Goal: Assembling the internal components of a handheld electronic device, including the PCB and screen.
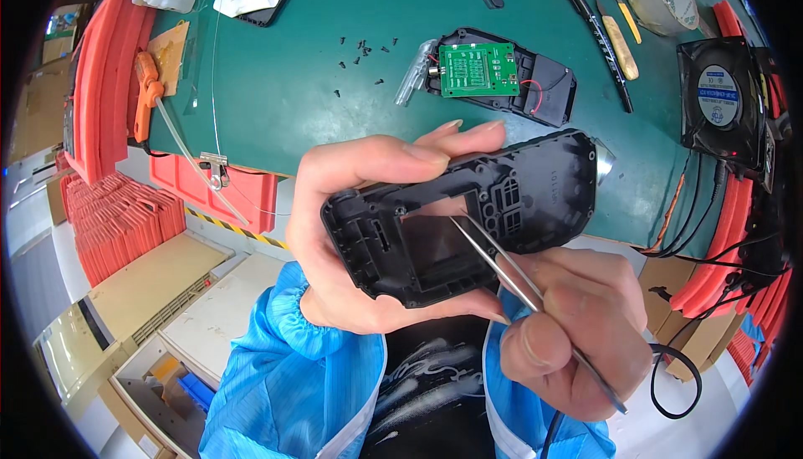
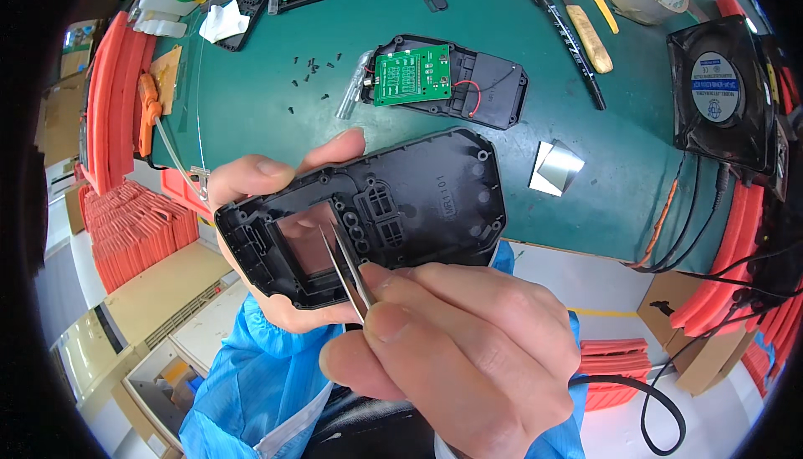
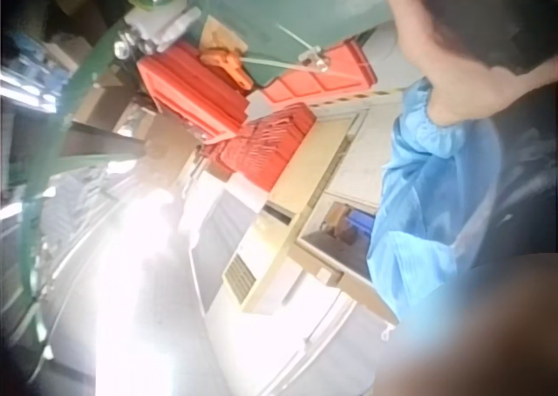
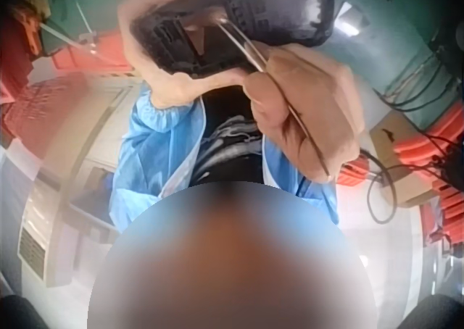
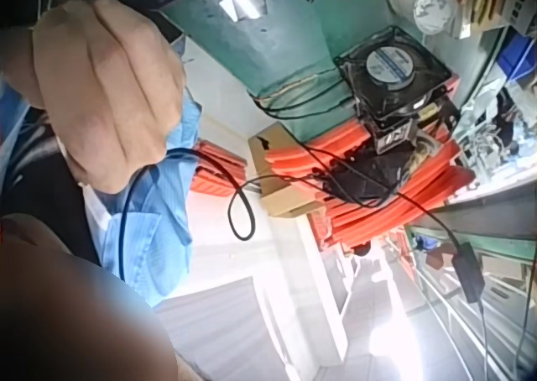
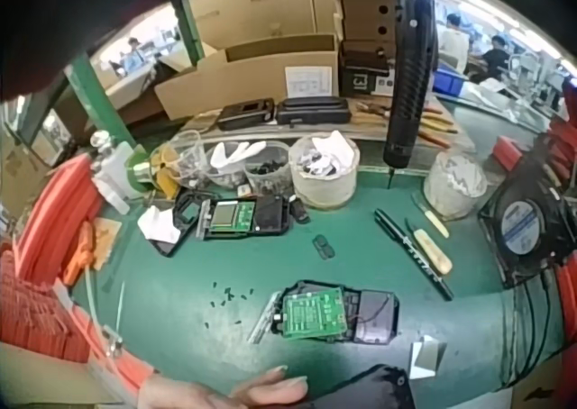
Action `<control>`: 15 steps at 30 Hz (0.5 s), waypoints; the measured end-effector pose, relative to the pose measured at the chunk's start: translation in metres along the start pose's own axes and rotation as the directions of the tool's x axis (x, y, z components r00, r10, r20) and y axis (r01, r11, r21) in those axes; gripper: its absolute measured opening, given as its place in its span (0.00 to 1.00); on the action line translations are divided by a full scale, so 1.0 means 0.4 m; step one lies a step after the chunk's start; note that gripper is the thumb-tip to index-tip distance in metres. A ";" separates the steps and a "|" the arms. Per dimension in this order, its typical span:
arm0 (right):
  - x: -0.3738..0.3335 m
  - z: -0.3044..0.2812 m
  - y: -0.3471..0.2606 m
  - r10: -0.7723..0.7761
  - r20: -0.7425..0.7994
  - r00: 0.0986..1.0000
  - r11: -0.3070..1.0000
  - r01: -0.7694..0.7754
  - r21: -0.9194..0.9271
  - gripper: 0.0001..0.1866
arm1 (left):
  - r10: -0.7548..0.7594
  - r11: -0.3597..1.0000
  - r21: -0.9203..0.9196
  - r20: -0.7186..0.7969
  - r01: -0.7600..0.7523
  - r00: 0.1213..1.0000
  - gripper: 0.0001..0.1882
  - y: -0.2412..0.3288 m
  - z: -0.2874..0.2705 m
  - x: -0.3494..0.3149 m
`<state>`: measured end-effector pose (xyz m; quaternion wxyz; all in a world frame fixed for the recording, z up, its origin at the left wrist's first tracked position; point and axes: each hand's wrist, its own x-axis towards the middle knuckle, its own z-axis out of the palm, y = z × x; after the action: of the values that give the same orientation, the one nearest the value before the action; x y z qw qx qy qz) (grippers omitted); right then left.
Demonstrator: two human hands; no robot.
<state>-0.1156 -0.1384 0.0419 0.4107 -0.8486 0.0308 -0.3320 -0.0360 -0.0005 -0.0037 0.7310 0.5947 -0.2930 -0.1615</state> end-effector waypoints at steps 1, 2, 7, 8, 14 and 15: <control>0.002 -0.003 -0.001 0.000 0.000 1.000 1.000 0.000 -0.001 0.20 | 0.000 1.000 -0.002 -0.001 0.000 1.000 0.52 -0.001 0.000 0.000; 0.006 -0.009 -0.002 0.013 0.038 0.999 1.000 -0.013 0.001 0.19 | 0.001 1.000 -0.004 -0.002 -0.001 1.000 0.52 -0.003 0.001 0.000; 0.000 -0.002 0.008 -0.037 0.042 0.998 0.999 0.036 0.035 0.19 | 0.035 0.999 0.005 -0.003 -0.035 0.999 0.52 -0.010 -0.002 0.002; -0.002 0.001 0.007 -0.046 0.010 0.999 0.998 0.045 0.043 0.19 | 0.041 0.999 0.008 -0.001 -0.041 0.999 0.52 -0.011 -0.002 0.004; 0.003 -0.008 0.007 -0.050 0.042 0.998 0.999 0.049 0.010 0.19 | 0.047 0.999 0.016 -0.003 -0.047 0.999 0.52 -0.010 -0.002 -0.002; 0.003 -0.008 0.006 -0.039 0.065 0.997 0.999 0.039 -0.001 0.19 | 0.034 0.999 0.019 -0.012 -0.034 0.999 0.52 -0.008 -0.001 -0.002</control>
<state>-0.1158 -0.1426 0.0421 0.4040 -0.8598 0.0011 -0.3124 -0.0361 -0.0006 -0.0072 0.7297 0.5976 -0.3002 -0.1426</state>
